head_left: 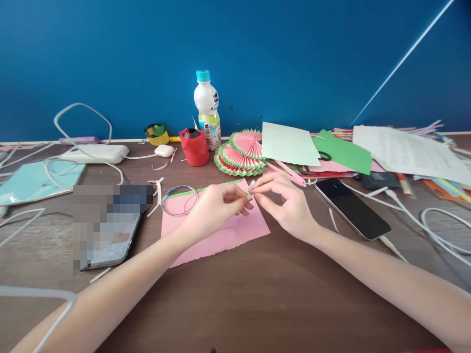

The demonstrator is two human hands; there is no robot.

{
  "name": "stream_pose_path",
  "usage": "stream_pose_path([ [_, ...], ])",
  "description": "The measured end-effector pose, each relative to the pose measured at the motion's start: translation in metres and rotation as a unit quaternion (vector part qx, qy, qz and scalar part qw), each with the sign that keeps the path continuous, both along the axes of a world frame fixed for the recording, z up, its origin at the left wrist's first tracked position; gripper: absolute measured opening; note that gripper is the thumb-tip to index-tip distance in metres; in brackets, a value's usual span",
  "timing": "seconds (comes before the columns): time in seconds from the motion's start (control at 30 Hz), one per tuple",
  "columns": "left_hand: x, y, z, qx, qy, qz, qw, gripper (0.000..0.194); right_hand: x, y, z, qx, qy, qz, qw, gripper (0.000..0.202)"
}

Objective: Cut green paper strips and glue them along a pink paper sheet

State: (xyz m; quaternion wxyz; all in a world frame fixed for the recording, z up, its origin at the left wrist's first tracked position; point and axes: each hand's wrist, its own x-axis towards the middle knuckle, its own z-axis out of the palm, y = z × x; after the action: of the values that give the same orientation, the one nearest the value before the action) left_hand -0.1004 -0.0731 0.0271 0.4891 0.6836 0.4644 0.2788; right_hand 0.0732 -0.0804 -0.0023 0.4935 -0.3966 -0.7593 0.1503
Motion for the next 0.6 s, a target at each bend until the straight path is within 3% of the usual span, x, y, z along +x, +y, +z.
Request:
stream_pose_path([
  [0.23,-0.0026,0.0028,0.0002,-0.007,-0.005,0.004,1.000,0.012,0.0054,0.0053,-0.0001,0.014,0.000,-0.025,1.000,0.012],
  [0.37,-0.0035,0.0035,-0.0005,0.005,0.002,-0.006,1.000,0.013,0.0031,0.0033,0.0007,0.028,-0.028,-0.017,0.999,0.001],
  [0.6,-0.0029,0.0033,-0.0037,0.008,-0.015,-0.013,1.000,0.012,0.0014,0.0036,-0.0022,0.071,-0.054,-0.025,0.996,0.006],
])
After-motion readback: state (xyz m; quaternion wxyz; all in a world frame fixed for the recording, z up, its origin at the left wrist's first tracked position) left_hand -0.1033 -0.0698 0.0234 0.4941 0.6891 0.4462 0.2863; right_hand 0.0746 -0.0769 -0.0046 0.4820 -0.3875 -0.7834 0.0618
